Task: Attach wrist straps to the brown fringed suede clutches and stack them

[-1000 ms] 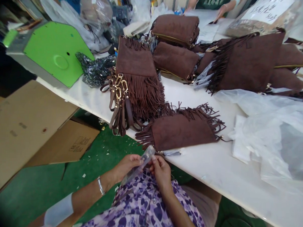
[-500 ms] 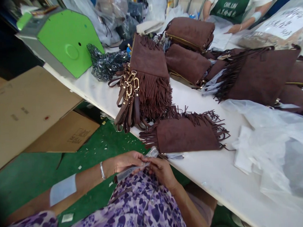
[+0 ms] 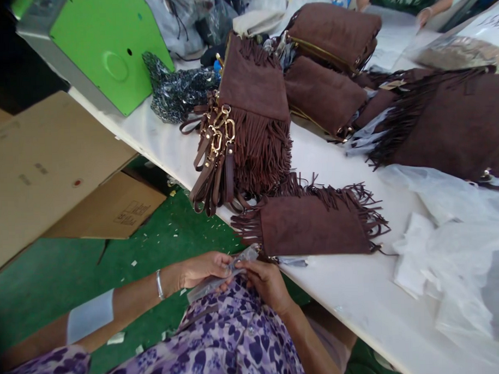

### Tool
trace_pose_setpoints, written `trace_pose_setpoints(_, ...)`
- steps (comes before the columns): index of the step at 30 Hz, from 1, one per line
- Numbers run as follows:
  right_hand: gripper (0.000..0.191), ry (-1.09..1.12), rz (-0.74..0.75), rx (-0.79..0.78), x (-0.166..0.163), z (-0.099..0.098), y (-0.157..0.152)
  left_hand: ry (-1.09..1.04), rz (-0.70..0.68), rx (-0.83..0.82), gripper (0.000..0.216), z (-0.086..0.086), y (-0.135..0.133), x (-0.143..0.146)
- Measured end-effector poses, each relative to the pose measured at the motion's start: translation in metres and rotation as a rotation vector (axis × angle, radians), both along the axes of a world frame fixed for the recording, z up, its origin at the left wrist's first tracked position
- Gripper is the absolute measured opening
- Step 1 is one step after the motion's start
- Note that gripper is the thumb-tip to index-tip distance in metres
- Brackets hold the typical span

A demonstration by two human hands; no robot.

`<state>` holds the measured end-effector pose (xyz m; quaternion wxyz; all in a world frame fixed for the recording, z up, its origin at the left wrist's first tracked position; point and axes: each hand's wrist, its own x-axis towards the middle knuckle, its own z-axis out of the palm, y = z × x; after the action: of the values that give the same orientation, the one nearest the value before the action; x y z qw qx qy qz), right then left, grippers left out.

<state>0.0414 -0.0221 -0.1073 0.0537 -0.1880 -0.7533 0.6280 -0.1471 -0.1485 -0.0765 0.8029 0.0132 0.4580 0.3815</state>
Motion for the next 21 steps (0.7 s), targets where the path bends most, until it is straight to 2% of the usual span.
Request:
trace_pose_setpoints(5, 0.030, -0.021, -0.006, -0.018, -0.002, 0.001, -0.001, 0.068, -0.020, -0.004, 0.041, -0.005, 0.003, 0.003)
trace_pose_setpoints(9, 0.028, -0.052, 0.012, -0.024, -0.006, 0.006, 0.000, 0.027, -0.061, 0.006, 0.039, -0.002, 0.004, 0.000)
trace_pose_setpoints(14, 0.028, -0.056, 0.011, -0.030, -0.005, 0.006, 0.003, -0.075, 0.025, 0.022, 0.041, -0.007, -0.001, 0.001)
trace_pose_setpoints(21, 0.029, -0.035, 0.045, -0.062, -0.001, 0.010, 0.007, 0.034, 0.026, -0.056, 0.033, -0.017, 0.001, 0.010)
